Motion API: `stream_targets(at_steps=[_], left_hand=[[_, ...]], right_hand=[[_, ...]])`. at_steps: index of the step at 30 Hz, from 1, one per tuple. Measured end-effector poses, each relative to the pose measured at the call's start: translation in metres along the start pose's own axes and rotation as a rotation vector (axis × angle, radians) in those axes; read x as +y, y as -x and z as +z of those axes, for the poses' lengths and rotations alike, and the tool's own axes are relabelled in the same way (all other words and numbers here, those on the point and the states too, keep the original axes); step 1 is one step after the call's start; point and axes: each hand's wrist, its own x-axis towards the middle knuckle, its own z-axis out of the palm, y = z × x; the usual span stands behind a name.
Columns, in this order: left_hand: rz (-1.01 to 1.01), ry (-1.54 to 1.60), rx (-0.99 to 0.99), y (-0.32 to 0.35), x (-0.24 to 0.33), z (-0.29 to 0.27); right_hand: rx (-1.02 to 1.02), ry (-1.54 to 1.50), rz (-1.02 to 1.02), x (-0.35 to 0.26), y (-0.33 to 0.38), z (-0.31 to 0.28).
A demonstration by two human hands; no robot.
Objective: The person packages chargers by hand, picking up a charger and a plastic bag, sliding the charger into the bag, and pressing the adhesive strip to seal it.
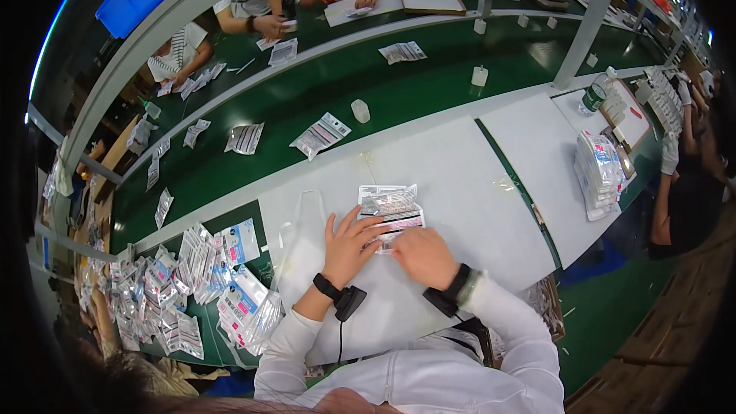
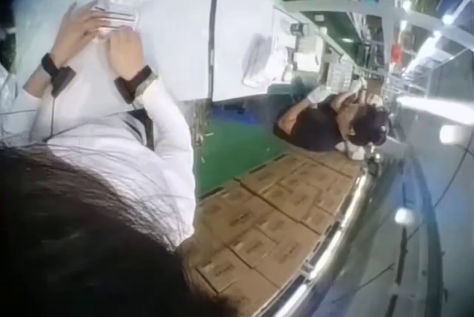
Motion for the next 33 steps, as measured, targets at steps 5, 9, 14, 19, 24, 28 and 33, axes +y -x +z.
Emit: stream_targets(at_steps=[5,9,14,19,24,28,33], left_hand=[[-0.015,0.004,0.007,0.004,-0.002,0.001],[-0.034,0.013,-0.029,-0.003,-0.001,-0.006],[-0.003,0.043,-0.059,-0.011,0.004,-0.015],[-0.042,0.025,-0.059,-0.006,0.004,-0.014],[-0.024,0.046,-0.044,-0.003,0.005,-0.017],[-0.024,0.081,-0.063,-0.003,0.000,-0.011],[-0.068,0.143,-0.033,-0.004,-0.001,-0.009]], right_hand=[[0.454,-0.068,0.611,0.029,0.108,-0.086],[0.838,0.150,0.950,0.077,0.239,-0.100],[0.564,0.572,1.094,0.117,0.362,-0.018],[0.666,0.497,0.953,0.103,0.334,-0.036],[1.202,0.336,0.710,0.050,0.221,-0.155],[0.725,-0.377,0.417,0.025,0.081,-0.155],[0.027,-0.235,-0.034,0.061,-0.004,-0.071]])
